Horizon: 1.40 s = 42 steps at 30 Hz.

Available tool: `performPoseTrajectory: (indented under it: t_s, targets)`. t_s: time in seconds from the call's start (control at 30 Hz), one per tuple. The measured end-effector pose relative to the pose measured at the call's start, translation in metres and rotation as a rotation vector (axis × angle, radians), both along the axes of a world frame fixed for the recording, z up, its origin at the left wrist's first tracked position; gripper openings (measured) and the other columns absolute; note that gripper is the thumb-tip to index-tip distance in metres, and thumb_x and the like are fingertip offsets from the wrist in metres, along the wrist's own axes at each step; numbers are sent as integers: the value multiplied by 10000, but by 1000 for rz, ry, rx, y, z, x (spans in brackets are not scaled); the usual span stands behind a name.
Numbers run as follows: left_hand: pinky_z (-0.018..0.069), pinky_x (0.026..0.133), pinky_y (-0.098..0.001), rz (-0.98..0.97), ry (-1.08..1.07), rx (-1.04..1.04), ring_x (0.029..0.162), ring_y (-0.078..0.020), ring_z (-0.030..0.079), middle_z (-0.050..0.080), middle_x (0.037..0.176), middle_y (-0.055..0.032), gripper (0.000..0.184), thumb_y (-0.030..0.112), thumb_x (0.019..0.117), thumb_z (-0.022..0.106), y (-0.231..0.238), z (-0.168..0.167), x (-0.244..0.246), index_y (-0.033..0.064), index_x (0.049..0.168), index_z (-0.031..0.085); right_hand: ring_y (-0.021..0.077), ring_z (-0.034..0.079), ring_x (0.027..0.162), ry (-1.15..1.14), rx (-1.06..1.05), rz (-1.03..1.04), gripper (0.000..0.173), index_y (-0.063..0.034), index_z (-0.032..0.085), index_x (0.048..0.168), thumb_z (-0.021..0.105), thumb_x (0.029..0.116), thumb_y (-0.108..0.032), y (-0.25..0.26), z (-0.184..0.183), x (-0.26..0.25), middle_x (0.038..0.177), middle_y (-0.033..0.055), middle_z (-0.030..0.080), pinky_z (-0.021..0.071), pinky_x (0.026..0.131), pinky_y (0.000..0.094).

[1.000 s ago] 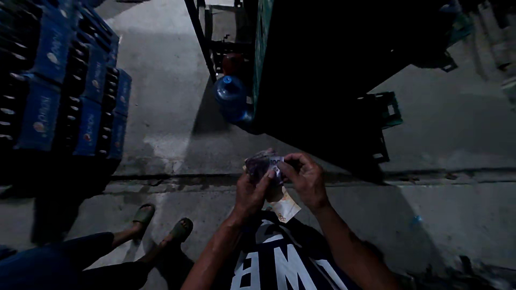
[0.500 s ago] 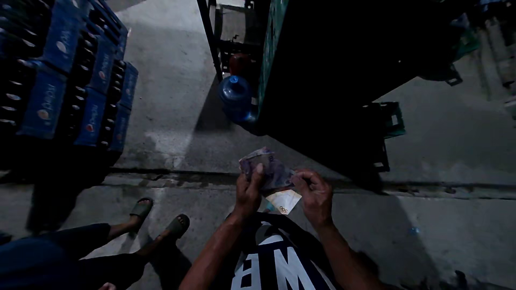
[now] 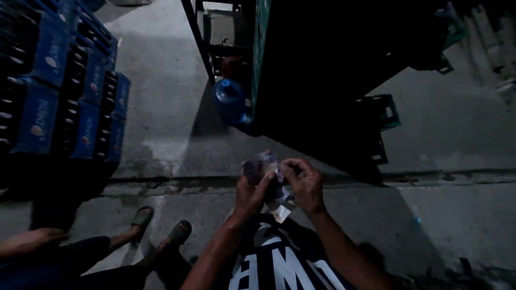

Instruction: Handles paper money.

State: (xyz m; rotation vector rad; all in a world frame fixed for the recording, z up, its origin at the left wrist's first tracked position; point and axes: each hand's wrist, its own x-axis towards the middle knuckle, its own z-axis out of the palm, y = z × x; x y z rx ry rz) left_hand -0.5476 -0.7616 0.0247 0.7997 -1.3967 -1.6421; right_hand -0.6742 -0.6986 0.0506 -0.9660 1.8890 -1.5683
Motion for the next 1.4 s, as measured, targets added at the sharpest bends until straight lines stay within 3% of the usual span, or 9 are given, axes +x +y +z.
performPoseTrajectory:
  t_s: [0.17, 0.27, 0.4, 0.63, 0.77, 0.9, 1.07, 1.23, 1.4]
  targets:
    - [607, 722, -237, 44, -26, 175, 749, -15, 692, 716, 819, 99, 155, 212, 1051, 522, -4, -2, 7, 102, 1051, 632, 74, 696, 902, -71, -80, 60, 75, -17, 719, 960, 648, 953, -41, 24, -17, -6, 990, 22, 729, 605, 806, 256]
    - [633, 768, -305, 33, 0, 175, 807, -93, 730, 745, 883, 22, 200, 126, 1066, 465, -11, -5, 8, 15, 1136, 616, 62, 687, 990, -103, -60, 155, 159, -38, 714, 954, 573, 1006, -90, 42, -23, -9, 1050, 3, 731, 590, 875, 259]
    - [652, 823, -404, -14, 34, 180, 852, -209, 759, 760, 940, -90, 235, 70, 1024, 540, -12, -3, 4, -90, 1195, 570, 92, 705, 919, -79, 1, 120, 214, 28, 689, 1026, 515, 1035, -96, 24, -10, -14, 1005, 47, 732, 608, 844, 280]
    - [625, 814, -301, 14, -51, 99, 848, -83, 723, 742, 932, -14, 243, 74, 947, 660, -4, 1, 2, -58, 1146, 621, 10, 651, 721, -35, 143, 108, 99, -7, 708, 981, 728, 928, -88, -15, 11, -10, 846, 12, 696, 564, 680, 171]
    - [623, 769, -283, 37, -45, 118, 811, -60, 716, 739, 896, 41, 197, 124, 960, 664, -2, -3, 8, 24, 1126, 630, -2, 644, 715, -26, 27, 82, 66, -11, 706, 975, 703, 938, -65, -4, -7, -5, 862, -6, 704, 564, 659, 167]
    - [617, 638, -252, 53, -15, 227, 714, -47, 706, 732, 821, 78, 204, 285, 1071, 498, -4, -13, 15, 156, 1061, 656, 28, 680, 874, -69, -32, 139, 69, -21, 714, 956, 664, 955, -68, 35, -27, -4, 983, 3, 726, 590, 788, 213]
    - [637, 795, -346, -20, -51, 124, 844, -140, 745, 763, 926, -31, 171, 99, 1022, 551, -7, -14, 11, -11, 1129, 626, 47, 687, 916, -96, 25, 161, 274, 18, 726, 1008, 492, 1053, -118, 48, -28, -9, 991, 16, 739, 588, 855, 252]
    - [627, 784, -296, -61, -48, 54, 813, -77, 722, 741, 880, 4, 163, 67, 959, 655, 2, -2, 1, -40, 1080, 635, 23, 677, 778, -70, 103, 71, 129, 10, 691, 1017, 706, 937, -89, 4, 6, -12, 900, 21, 707, 591, 729, 193]
    - [618, 781, -278, -17, -29, 111, 811, -56, 712, 734, 885, 36, 167, 99, 992, 606, 0, 2, 1, -10, 1117, 628, 5, 663, 763, 0, 4, 51, 81, 5, 712, 967, 699, 930, -66, 9, -6, -8, 877, 9, 716, 575, 720, 170]
